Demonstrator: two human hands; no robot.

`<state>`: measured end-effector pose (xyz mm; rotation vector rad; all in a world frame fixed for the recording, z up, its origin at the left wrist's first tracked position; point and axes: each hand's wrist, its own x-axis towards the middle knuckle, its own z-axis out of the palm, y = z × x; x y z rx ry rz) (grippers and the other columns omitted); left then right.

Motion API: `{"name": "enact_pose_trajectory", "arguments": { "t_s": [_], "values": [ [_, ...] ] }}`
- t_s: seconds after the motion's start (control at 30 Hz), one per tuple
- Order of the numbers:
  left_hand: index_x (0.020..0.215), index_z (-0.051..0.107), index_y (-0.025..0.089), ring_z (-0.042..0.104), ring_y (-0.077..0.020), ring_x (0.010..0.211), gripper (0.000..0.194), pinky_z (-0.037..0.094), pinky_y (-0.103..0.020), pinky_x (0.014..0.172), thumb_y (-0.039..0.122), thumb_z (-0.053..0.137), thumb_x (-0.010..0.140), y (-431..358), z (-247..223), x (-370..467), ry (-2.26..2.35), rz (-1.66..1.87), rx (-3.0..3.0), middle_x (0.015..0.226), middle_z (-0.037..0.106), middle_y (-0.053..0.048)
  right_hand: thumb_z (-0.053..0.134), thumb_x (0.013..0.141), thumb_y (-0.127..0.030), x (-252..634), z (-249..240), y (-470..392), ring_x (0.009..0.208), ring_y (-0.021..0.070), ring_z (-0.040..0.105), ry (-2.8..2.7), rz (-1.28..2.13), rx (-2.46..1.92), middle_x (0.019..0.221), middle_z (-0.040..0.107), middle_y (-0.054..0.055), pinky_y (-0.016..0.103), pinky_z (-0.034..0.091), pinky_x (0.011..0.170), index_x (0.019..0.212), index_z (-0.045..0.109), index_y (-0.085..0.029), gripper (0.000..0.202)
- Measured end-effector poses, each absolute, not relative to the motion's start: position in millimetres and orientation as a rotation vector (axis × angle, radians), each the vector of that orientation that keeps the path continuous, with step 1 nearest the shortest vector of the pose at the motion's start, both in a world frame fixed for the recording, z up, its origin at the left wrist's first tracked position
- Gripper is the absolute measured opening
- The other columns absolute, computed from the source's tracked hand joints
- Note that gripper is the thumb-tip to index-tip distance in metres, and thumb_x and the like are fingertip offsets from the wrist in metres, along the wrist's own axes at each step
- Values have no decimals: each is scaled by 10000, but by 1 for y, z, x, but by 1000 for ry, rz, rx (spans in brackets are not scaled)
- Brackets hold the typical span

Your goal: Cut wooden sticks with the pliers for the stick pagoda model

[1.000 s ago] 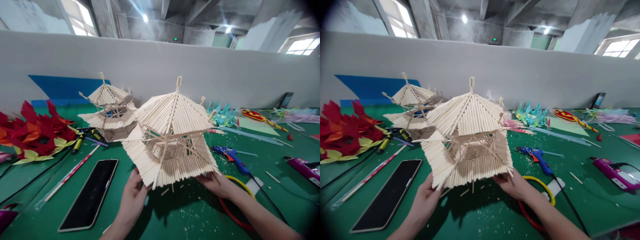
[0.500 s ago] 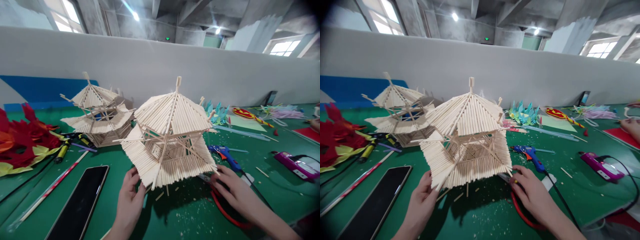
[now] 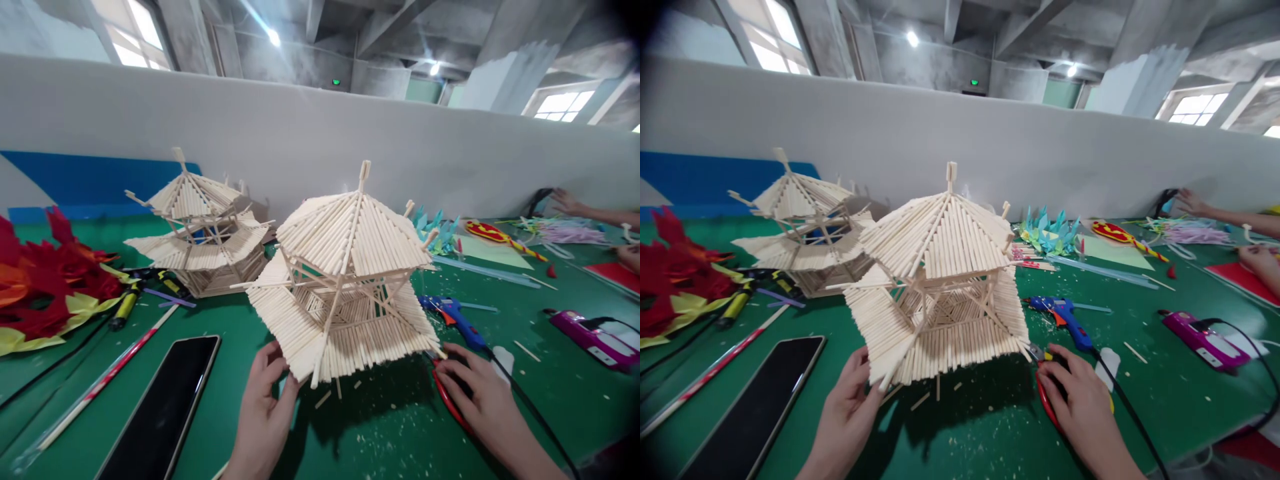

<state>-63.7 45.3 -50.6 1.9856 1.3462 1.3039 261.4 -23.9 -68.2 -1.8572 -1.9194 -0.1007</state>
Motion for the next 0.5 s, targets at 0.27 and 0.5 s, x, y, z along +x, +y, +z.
{"name": "enact_pose_trajectory", "arguments": {
  "t_s": [0.27,0.5],
  "values": [
    [654,532,193,505,-167,674,189,377,-306,652,159,406,791,15,-60,-49,1182,1255,2527,682,557,-22,492,796,-387,230,-25,-39,727,138,640,-1660,-68,-1706,839,654,19,178,527,638,857,574,-249,171],
    [489,474,190,456,-183,569,309,299,-321,589,215,418,791,19,-90,-20,1208,1121,2855,500,508,-18,609,731,-217,185,6,-34,678,105,666,-1866,42,-1282,783,690,-21,102,512,643,902,592,-254,176]
  ]
}}
